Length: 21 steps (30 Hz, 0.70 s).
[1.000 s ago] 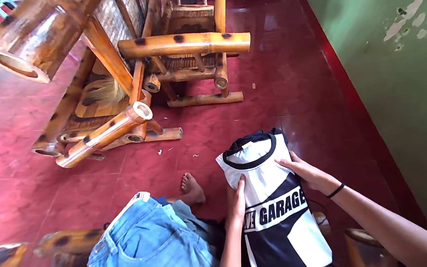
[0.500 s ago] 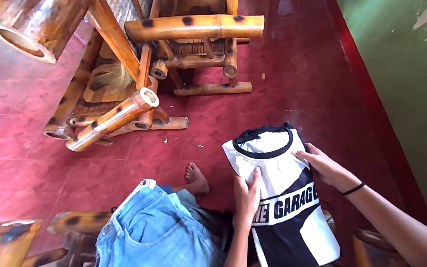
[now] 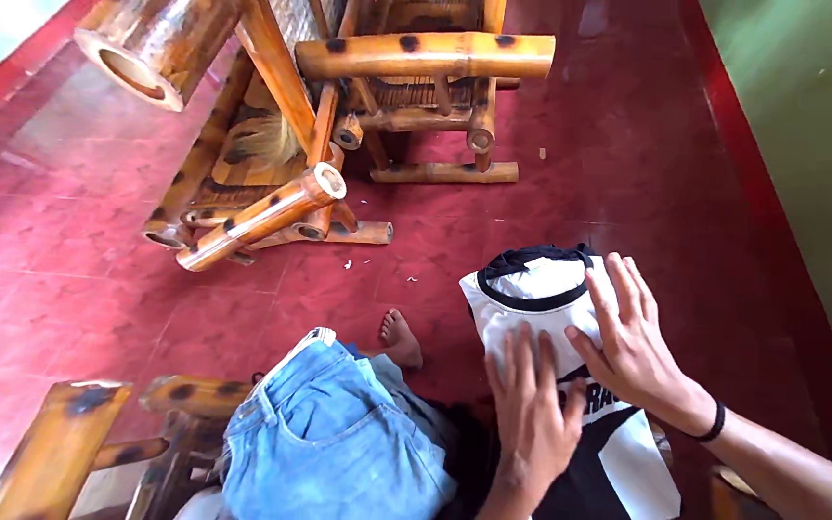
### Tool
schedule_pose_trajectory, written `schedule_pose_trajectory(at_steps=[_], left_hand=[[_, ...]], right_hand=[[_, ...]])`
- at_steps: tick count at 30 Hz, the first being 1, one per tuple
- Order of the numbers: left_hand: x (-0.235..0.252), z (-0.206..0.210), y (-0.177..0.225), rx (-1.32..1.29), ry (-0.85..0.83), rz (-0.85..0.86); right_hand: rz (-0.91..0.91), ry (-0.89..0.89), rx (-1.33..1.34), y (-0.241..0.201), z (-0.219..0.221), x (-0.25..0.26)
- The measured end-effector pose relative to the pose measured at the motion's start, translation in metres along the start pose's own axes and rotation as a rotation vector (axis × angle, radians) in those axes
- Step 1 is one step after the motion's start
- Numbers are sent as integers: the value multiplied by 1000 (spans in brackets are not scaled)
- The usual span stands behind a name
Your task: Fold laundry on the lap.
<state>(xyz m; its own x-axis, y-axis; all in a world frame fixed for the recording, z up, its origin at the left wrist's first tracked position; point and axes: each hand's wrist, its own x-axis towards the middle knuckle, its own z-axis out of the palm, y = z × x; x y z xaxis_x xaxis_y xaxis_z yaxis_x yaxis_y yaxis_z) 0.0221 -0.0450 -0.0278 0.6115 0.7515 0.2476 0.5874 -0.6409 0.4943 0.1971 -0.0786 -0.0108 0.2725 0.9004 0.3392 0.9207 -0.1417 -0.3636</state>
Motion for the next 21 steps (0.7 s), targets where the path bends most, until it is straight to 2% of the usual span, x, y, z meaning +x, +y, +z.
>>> schedule_pose_trajectory(at_steps=[1,3,6,9,12,16,18,19,21], left_hand=[[-1,6,6,41,-61,14],[-6,16,17,72,-71,38],[-13,9,22,76,-118,66],[-33,-6,25,-36,-231,78],[-57,-18,13,-158,-268,117],[-80,-67,-7,-388,-436,173],[-88,-101,-29,-552,-330,177],[-93,-122,-40,-605,-210,128],[-104,-164,-67,-536,120,-52]], right_hand=[[-4,-62,28,3,6,-1],[41,-149,110,24,21,-6],[42,-152,214,42,27,-1],[9,-134,178,33,18,-4],[-97,-89,68,9,9,-5],[-185,-226,-36,-8,12,-9],[-181,-255,-47,-16,5,-7],[-191,-247,-31,-20,2,-6],[-240,-227,29,-31,-7,-5]])
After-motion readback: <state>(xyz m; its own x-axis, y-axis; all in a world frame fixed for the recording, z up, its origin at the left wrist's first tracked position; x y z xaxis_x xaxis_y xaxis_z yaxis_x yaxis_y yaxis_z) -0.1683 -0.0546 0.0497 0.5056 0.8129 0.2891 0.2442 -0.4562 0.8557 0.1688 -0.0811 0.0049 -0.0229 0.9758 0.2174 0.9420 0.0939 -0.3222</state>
